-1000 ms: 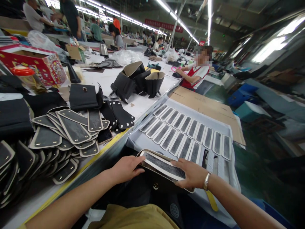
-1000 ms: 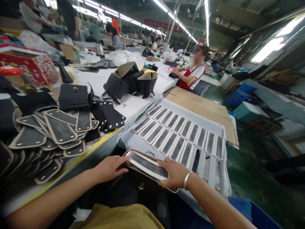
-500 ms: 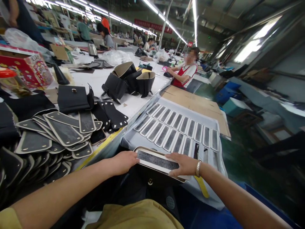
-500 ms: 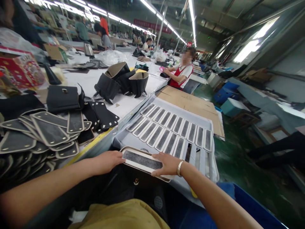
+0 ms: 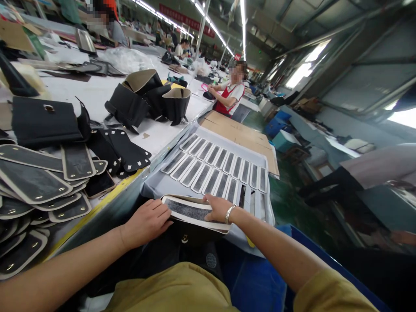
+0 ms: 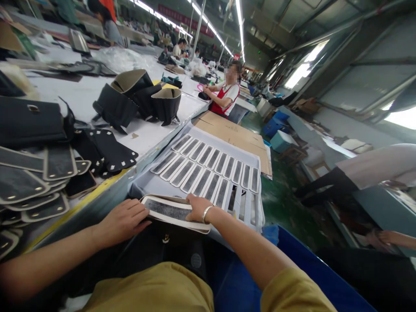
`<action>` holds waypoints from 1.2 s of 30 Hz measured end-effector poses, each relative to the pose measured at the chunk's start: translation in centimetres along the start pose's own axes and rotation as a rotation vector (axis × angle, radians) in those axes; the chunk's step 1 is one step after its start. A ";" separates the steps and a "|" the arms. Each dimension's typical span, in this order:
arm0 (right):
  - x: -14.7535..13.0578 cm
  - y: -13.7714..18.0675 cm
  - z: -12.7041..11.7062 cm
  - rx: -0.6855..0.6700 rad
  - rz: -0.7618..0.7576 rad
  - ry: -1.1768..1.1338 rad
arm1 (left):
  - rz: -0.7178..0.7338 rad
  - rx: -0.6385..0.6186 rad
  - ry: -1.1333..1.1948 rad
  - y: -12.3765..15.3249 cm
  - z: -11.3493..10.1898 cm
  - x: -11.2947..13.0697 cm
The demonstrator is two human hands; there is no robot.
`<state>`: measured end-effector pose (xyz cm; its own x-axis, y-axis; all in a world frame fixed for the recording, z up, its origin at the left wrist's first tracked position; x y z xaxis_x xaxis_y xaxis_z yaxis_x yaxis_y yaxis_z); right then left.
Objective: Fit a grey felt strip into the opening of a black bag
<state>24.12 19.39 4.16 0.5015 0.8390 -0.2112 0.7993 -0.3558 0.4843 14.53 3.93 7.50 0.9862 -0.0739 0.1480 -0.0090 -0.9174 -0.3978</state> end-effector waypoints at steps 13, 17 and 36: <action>0.6 0.4 -0.5 0.002 -0.024 -0.039 | -0.034 0.068 0.084 3.1 0.5 -0.7; 1.0 0.5 -0.5 -0.056 -0.057 -0.067 | -0.120 -0.066 0.104 2.0 1.7 -0.5; -1.4 1.2 0.6 -0.119 -0.038 0.059 | -0.127 -0.327 0.058 0.2 2.8 -0.1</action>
<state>24.62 17.50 4.52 0.4483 0.8750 -0.1826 0.7705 -0.2748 0.5751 14.87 4.86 4.82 0.9720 0.0353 0.2325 0.0514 -0.9967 -0.0636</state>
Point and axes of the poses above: each hand's wrist, its own y-axis away from the middle knuckle, its own z-axis out of the palm, x = y × z, the point moved 10 cm from there along -y, towards the middle knuckle, and after that the axes turned 11 degrees about -z, right-handed, at the moved point
